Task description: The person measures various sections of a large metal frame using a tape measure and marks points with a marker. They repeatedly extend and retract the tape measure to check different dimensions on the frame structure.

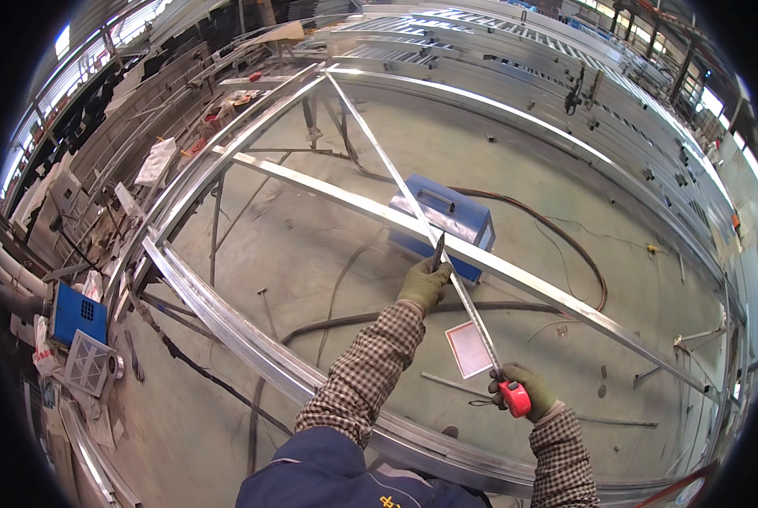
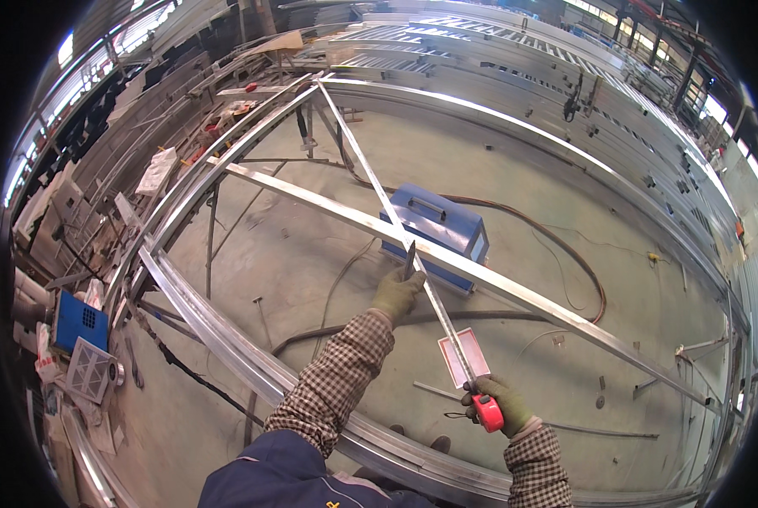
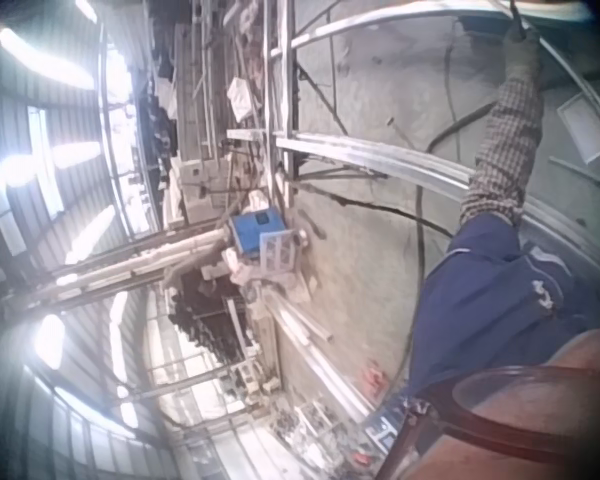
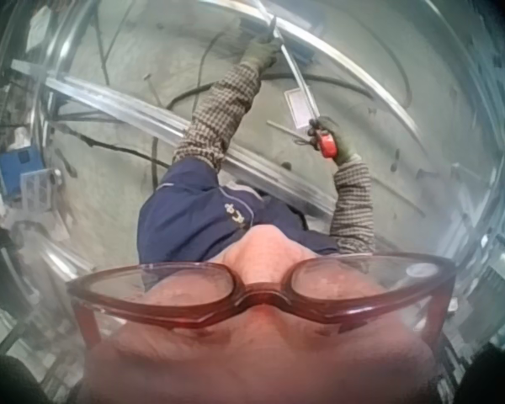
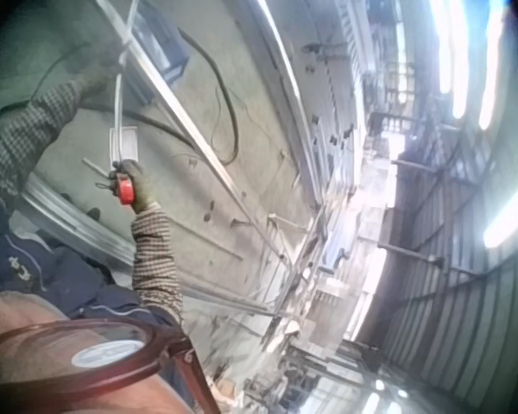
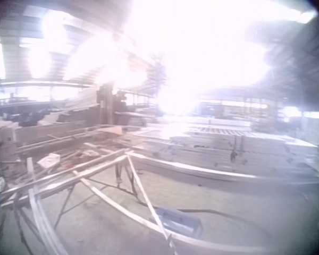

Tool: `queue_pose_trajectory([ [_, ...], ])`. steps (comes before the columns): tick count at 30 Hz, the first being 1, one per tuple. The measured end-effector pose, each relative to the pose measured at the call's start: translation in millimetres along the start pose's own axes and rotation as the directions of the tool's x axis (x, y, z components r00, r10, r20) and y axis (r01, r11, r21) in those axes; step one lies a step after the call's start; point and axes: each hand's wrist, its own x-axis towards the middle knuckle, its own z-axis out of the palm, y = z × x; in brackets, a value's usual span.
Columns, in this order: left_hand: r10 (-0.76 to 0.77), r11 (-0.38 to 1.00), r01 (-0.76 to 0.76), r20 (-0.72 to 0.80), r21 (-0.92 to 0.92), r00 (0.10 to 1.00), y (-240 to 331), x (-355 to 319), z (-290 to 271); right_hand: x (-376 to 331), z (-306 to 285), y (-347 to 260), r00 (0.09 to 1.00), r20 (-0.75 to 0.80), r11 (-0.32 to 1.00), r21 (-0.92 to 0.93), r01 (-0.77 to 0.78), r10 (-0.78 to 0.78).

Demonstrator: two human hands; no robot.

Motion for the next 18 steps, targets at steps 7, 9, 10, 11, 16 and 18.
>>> queue_pose_trajectory([
  [7,-0.032,0.999,0.034,0.096,-0.021,0.995,-25,-61,36,-78,-27,3,0.991,-0.093,0.99,-0.097,-0.104,0.096],
  [9,0.013,0.999,-0.021,0.171,0.041,0.985,-45,-92,53,-104,-34,22,0.993,-0.116,0.998,-0.056,-0.021,0.015],
  [10,-0.015,0.998,0.001,0.196,0.07,0.981,-54,-108,59,-116,-42,28,0.995,-0.092,0.99,-0.134,-0.054,0.041],
  [11,-0.095,0.993,0.109,0.221,-0.05,0.971,-61,-125,66,-128,-49,35,0.999,-0.054,0.981,-0.192,-0.014,0.004],
  [16,-0.135,0.99,0.135,0.487,0.036,0.863,-89,-216,109,-201,-81,74,0.97,0.018,0.791,-0.576,0.207,-0.241],
  [18,-0.132,0.991,0.117,0.541,0.063,0.831,-111,-255,140,-223,-102,86,0.996,-0.074,0.918,-0.397,0.023,-0.057],
])
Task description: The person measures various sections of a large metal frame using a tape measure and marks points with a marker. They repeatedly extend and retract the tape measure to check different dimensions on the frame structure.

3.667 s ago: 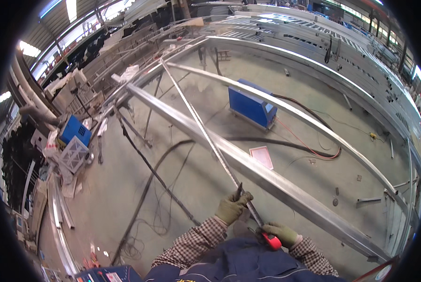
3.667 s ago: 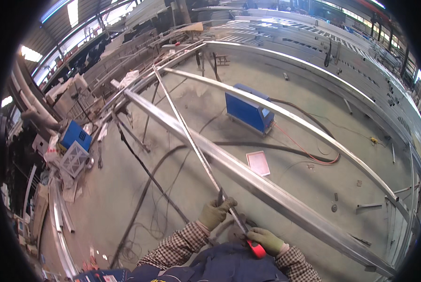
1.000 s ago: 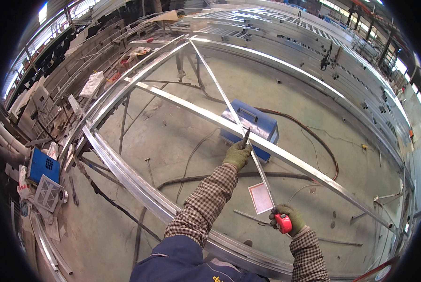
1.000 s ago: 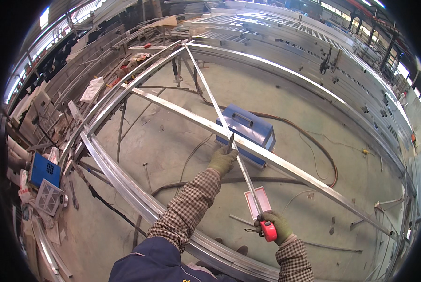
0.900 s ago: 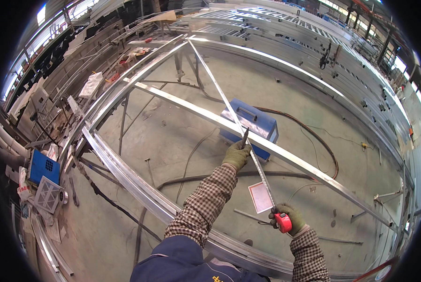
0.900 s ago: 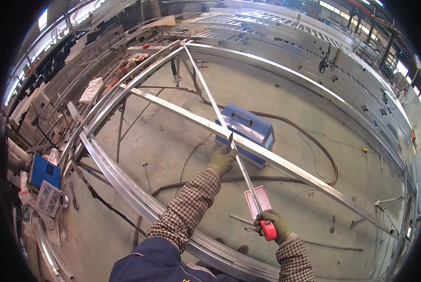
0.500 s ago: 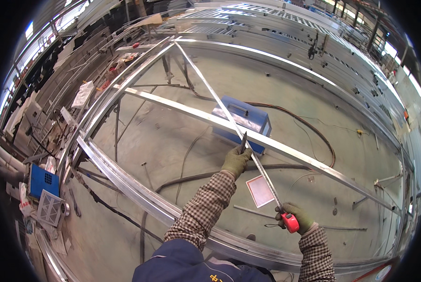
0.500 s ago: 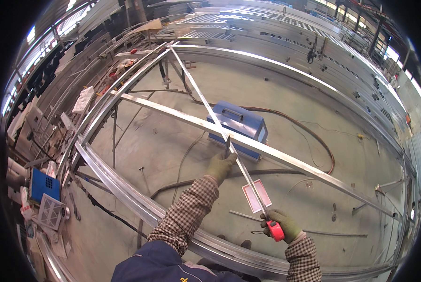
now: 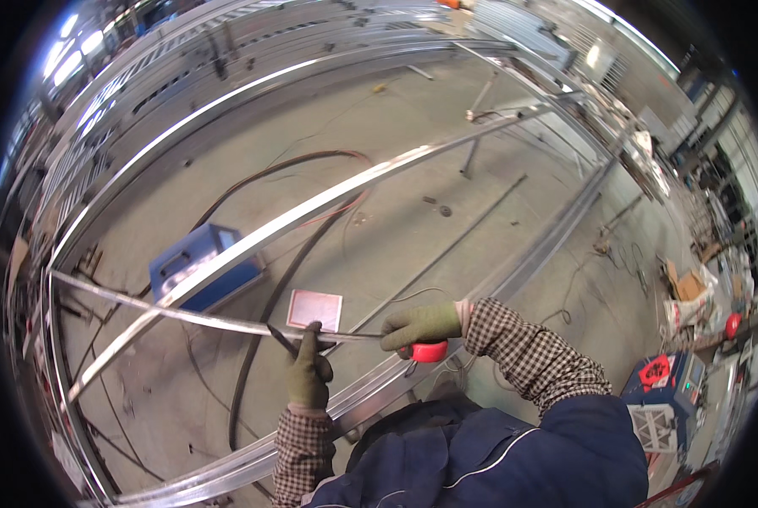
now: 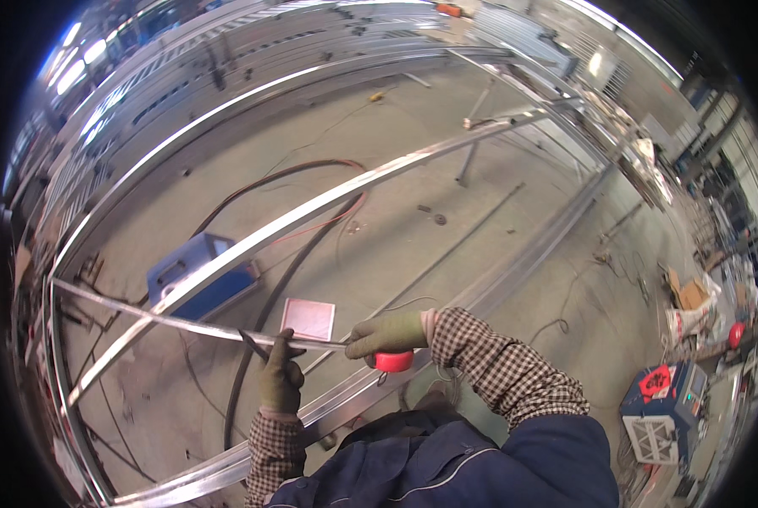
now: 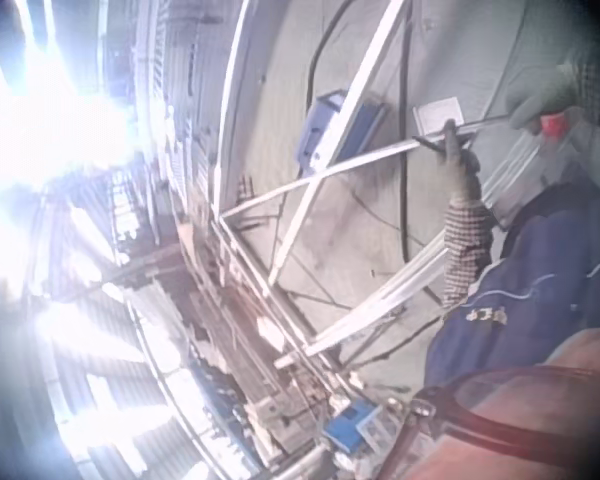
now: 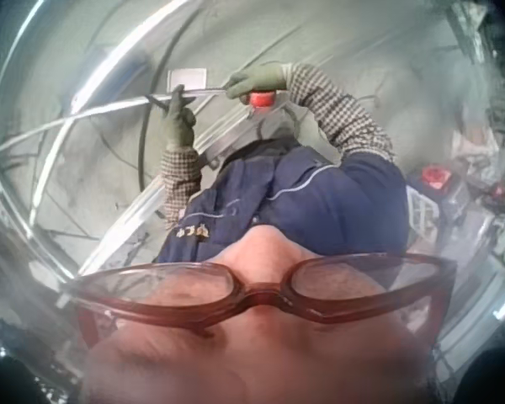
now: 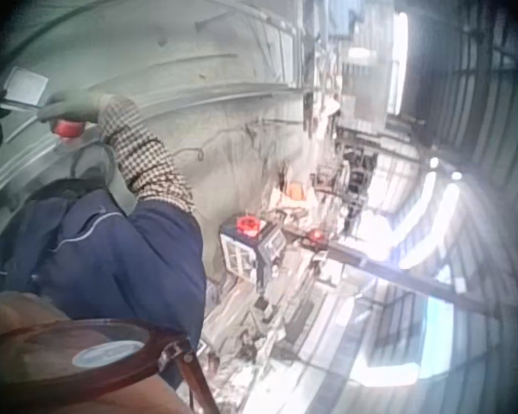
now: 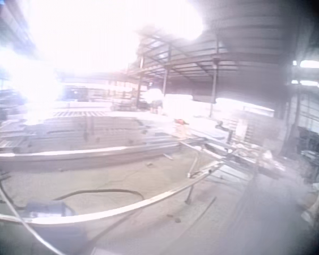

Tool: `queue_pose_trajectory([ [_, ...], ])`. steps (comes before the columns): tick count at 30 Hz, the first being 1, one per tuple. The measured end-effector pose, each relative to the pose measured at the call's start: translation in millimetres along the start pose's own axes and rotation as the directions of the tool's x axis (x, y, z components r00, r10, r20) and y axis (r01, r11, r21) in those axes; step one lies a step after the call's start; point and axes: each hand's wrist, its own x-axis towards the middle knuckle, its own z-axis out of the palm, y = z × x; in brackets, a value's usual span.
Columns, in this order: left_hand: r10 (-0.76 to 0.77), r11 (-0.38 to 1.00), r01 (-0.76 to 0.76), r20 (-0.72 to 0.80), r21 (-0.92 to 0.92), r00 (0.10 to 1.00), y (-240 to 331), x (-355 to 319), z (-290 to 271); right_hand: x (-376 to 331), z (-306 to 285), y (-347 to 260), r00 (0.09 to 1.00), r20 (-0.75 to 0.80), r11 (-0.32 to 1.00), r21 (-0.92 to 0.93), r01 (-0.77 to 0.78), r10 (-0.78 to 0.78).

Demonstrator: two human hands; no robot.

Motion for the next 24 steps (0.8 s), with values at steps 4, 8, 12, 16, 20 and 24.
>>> queue_pose_trajectory([
  [4,0.025,0.991,-0.033,0.069,0.128,0.997,-51,-27,95,-78,-45,56,0.997,-0.043,0.99,-0.129,0.051,-0.057],
  [8,0.049,0.987,-0.058,0.059,0.148,0.997,-91,-33,176,-157,-101,119,0.987,-0.143,0.976,-0.212,0.047,-0.079],
  [12,-0.085,0.995,0.081,0.069,0.059,0.994,-120,-35,247,-221,-158,168,0.981,-0.183,0.97,-0.243,0.018,-0.064],
  [16,-0.097,0.961,0.047,0.173,0.274,0.98,-138,-47,327,-282,-210,201,0.967,-0.245,0.942,-0.334,-0.021,-0.065],
  [20,-0.306,0.882,0.107,0.385,0.458,0.871,-160,-54,405,-330,-253,237,0.949,-0.307,0.929,-0.367,-0.045,-0.076],
  [24,-0.491,0.811,0.156,0.511,0.564,0.706,-187,-36,480,-365,-304,274,0.946,-0.31,0.929,-0.368,-0.032,-0.09],
])
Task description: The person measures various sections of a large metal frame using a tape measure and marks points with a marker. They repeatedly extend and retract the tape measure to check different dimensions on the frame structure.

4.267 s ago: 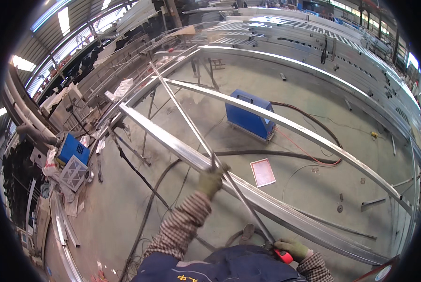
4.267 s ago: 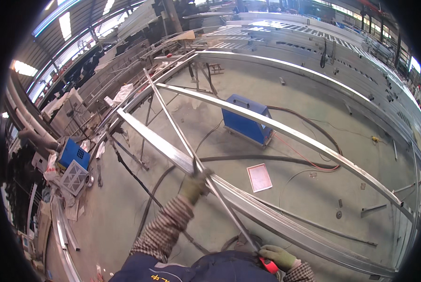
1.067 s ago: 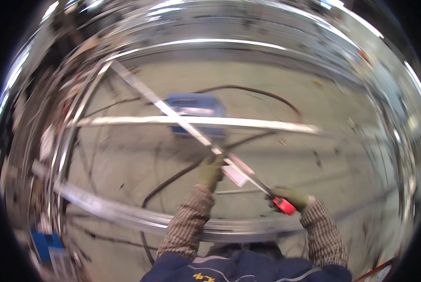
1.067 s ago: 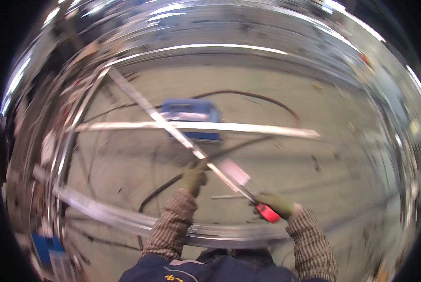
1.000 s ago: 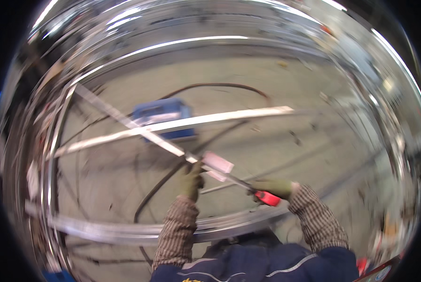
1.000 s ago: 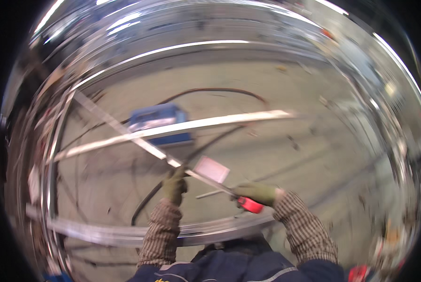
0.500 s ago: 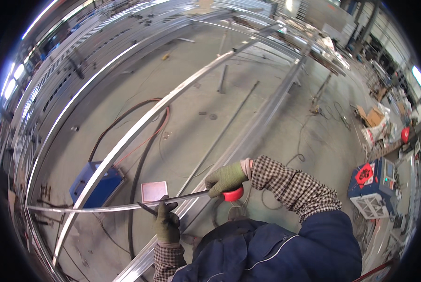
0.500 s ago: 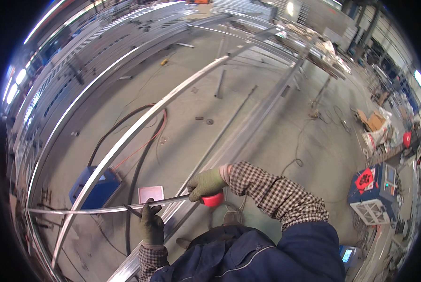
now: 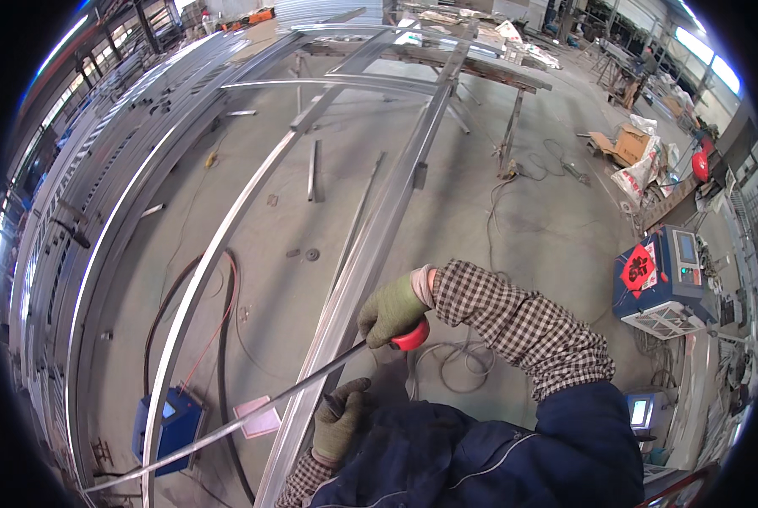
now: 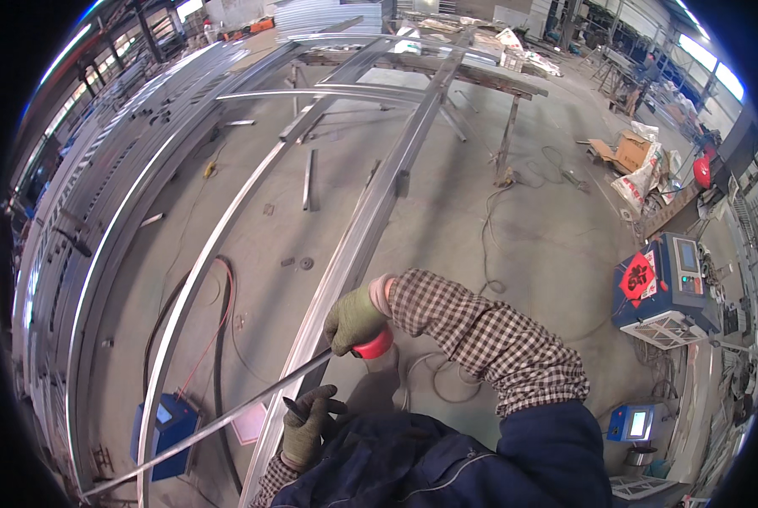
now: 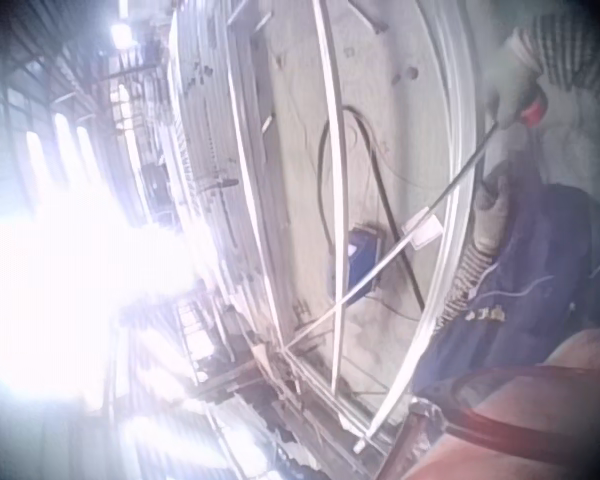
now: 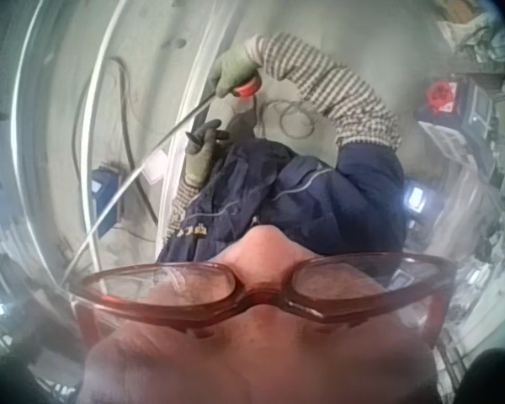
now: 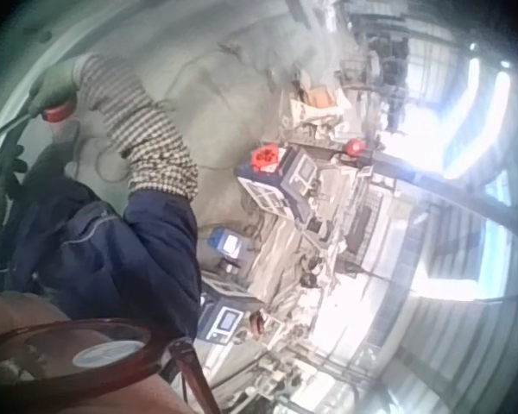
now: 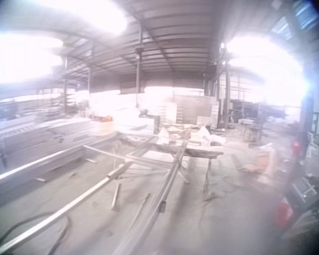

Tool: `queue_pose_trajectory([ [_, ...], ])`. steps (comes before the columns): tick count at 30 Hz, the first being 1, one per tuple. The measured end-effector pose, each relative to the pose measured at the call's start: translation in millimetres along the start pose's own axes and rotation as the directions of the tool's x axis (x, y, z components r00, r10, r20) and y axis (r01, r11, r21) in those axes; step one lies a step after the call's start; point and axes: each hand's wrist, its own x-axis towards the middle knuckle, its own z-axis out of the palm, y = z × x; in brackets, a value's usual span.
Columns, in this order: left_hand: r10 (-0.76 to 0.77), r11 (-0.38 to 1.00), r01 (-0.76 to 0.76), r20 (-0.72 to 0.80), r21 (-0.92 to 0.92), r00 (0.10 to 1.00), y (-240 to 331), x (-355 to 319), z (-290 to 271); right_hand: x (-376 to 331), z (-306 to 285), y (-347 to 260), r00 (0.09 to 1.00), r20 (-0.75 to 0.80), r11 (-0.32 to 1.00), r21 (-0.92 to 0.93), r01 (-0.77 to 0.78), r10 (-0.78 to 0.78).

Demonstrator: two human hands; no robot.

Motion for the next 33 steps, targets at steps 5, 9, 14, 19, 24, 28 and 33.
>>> queue_pose_trajectory([
  [5,0.008,0.975,-0.072,0.289,0.212,0.957,33,119,49,-11,-72,72,0.997,0.079,0.998,-0.047,0.029,-0.026],
  [9,0.143,0.986,-0.167,0.509,0.0,0.849,64,196,110,-38,-135,128,0.998,0.036,0.999,-0.025,-0.044,0.045],
  [14,0.109,0.97,-0.231,0.7,0.081,0.706,118,277,167,-77,-206,178,1.0,0.012,1.0,-0.013,-0.01,0.01],
  [19,0.174,0.937,-0.331,0.673,0.112,0.719,150,357,218,-96,-278,250,1.0,0.007,0.999,-0.047,0.0,0.001],
  [24,0.051,0.999,-0.049,0.47,-0.016,0.881,172,444,283,-106,-357,341,0.999,0.014,0.994,-0.103,0.043,-0.041],
  [28,0.054,0.996,-0.038,0.207,-0.08,0.977,203,498,342,-133,-429,399,1.0,0.012,0.992,-0.125,-0.002,0.004],
  [33,0.1,0.989,-0.103,-0.032,-0.104,0.994,230,548,387,-151,-507,458,1.0,0.005,0.998,-0.065,0.0,0.001],
])
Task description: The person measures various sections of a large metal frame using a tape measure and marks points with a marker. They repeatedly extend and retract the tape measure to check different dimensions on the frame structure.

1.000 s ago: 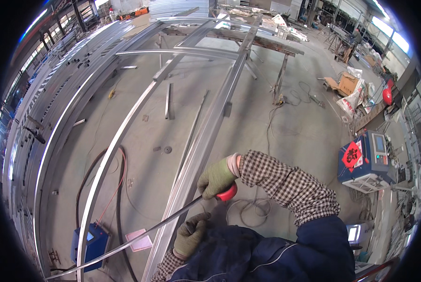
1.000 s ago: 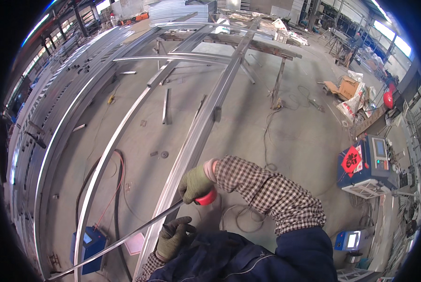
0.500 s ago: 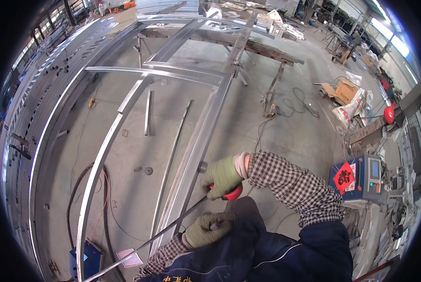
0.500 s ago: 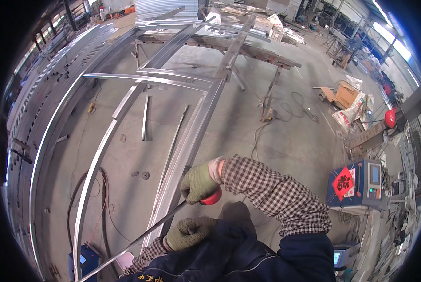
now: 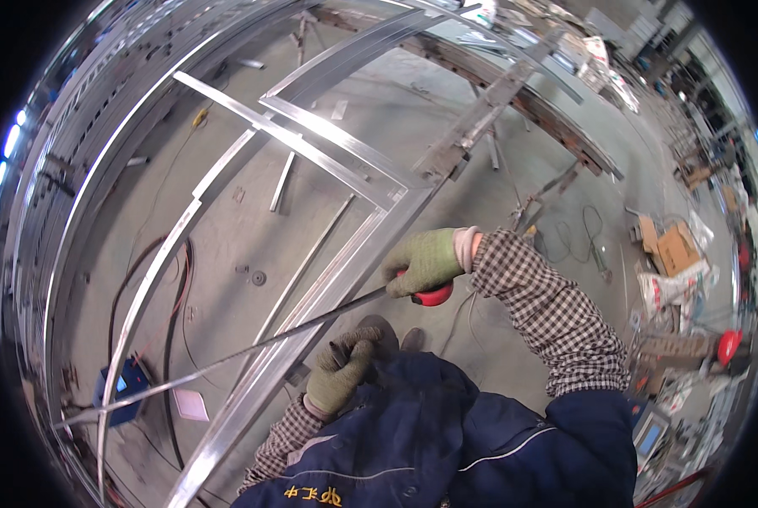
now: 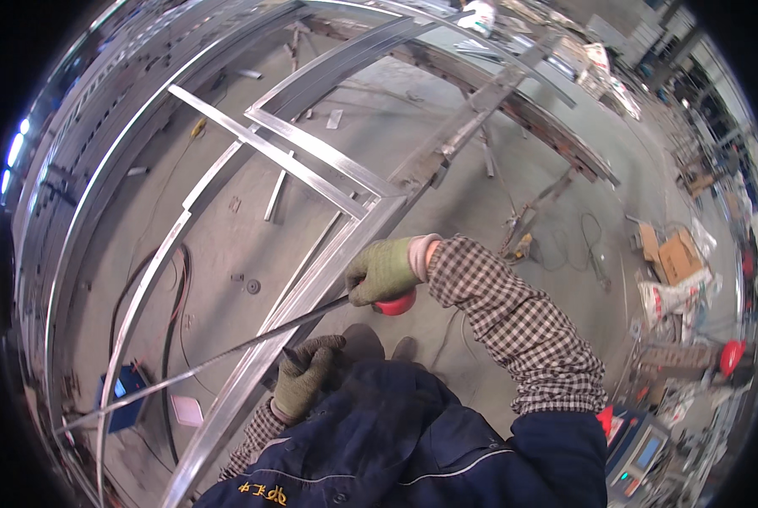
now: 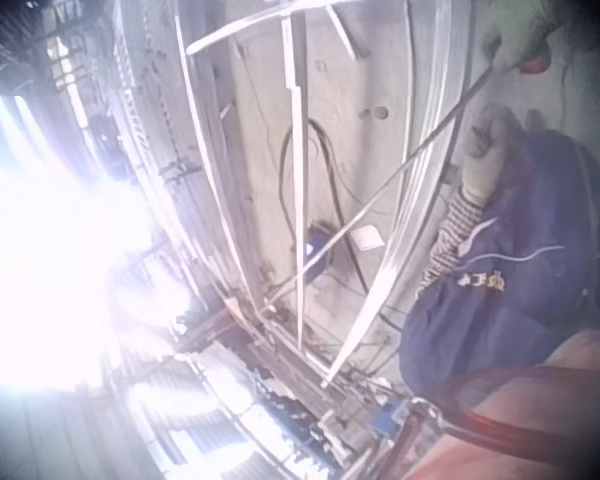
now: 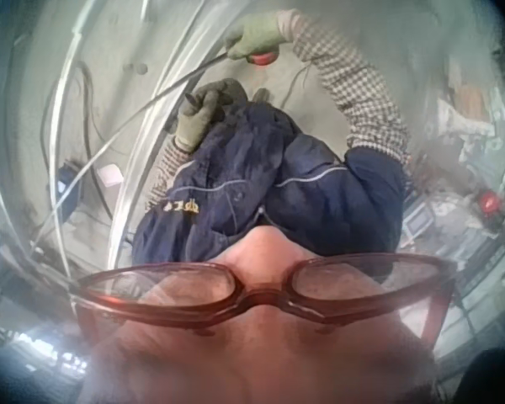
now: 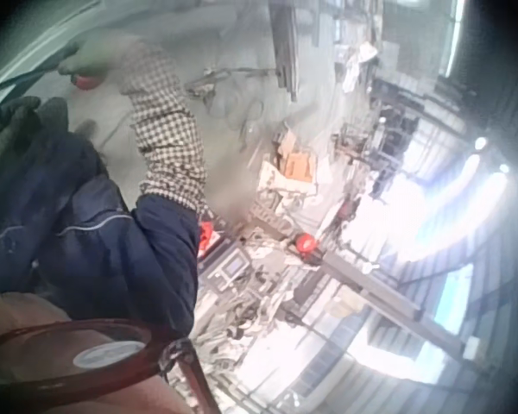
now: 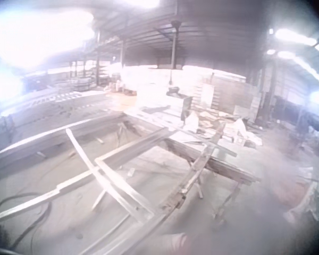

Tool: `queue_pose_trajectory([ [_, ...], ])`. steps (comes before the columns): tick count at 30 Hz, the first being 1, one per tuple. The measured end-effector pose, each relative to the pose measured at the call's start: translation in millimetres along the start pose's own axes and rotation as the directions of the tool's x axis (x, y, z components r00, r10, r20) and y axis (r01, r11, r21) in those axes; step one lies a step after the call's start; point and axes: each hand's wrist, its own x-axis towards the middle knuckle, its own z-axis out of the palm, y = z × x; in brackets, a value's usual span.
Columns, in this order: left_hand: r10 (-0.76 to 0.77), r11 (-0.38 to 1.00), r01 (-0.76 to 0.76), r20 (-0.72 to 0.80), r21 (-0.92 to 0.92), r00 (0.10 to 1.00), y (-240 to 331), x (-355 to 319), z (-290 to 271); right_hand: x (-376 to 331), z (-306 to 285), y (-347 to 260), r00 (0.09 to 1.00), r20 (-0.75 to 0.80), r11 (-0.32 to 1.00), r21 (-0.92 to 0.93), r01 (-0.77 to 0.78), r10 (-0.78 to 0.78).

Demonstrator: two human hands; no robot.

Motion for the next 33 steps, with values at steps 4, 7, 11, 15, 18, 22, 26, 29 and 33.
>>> queue_pose_trajectory([
  [4,0.047,0.999,-0.05,-0.12,-0.016,0.992,20,56,24,4,-43,56,1.0,0.021,0.999,-0.031,-0.022,0.023],
  [7,0.084,0.996,-0.085,-0.141,0.004,0.986,38,105,29,6,-78,100,0.998,0.033,0.999,0.005,-0.045,0.044],
  [11,0.053,0.998,-0.062,-0.234,-0.03,0.971,57,148,35,5,-113,139,0.992,0.101,0.994,0.075,-0.08,0.073],
  [15,-0.01,0.997,-0.016,-0.346,-0.071,0.938,64,183,48,14,-144,166,0.972,0.212,0.99,0.075,-0.117,0.099],
  [18,0.032,0.999,-0.025,-0.494,0.019,0.869,61,196,57,28,-158,185,0.952,0.295,0.993,0.054,-0.106,0.086],
  [22,0.109,0.993,-0.053,-0.668,0.103,0.736,50,203,69,46,-163,214,0.904,0.428,0.988,0.144,-0.056,-0.012],
  [26,0.325,0.895,0.057,-0.733,0.443,0.598,45,203,72,63,-160,241,0.826,0.467,0.944,0.245,0.222,-0.316],
  [29,0.448,0.728,0.192,-0.67,0.658,0.592,42,203,71,78,-156,252,0.728,0.44,0.844,0.379,0.38,-0.526],
  [33,0.464,0.665,0.276,-0.674,0.693,0.575,34,202,70,88,-155,255,0.701,0.46,0.806,0.517,0.288,-0.545],
])
